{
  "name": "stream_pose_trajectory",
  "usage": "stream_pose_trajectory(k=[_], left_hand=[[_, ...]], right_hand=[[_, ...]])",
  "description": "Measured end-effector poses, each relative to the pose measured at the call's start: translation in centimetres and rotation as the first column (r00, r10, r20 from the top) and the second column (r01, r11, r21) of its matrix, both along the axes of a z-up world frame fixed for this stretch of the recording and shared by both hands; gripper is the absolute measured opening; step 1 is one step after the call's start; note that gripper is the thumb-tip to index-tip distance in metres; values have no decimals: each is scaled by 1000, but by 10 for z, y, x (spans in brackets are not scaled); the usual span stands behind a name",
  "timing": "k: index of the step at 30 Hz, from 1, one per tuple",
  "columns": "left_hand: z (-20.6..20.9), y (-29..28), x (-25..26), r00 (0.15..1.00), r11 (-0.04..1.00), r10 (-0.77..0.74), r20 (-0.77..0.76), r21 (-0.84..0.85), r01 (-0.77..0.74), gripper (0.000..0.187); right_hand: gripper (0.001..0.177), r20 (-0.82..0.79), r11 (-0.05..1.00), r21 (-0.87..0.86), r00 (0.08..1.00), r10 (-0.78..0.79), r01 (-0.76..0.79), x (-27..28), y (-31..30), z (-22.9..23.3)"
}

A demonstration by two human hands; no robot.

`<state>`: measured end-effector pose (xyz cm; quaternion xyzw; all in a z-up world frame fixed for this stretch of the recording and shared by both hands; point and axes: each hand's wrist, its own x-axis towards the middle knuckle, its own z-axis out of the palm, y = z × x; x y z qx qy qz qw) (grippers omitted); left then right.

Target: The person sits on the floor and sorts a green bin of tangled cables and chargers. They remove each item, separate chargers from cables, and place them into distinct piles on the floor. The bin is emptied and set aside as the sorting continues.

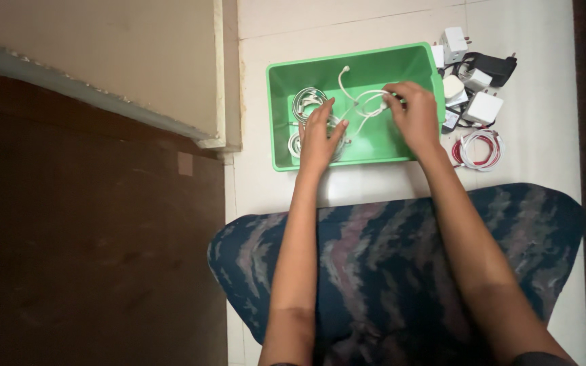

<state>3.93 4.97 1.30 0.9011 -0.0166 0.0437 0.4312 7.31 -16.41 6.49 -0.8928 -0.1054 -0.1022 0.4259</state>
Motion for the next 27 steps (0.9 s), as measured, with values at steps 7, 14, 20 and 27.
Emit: stream_pose_trajectory(k=[7,14,20,27], left_hand=[[-12,1,4,1000,1000,14,-14,-26,-15,43],[3,-6,2,985,984,-157,75,-68,163,69],[19,-21,-5,972,965,-202,-121,-194,177,83],[26,-22,-3,976,988,-150,158,47,145,91]], right_hand=[[13,289,992,-86,955,-66,94,-7,-17,30],[14,211,992,73,970,-118,104,-10,-20,57],[12,110,970,223,986,-126,99,-12,-10,64],[11,93,939,342,993,-77,41,-8,-10,54]])
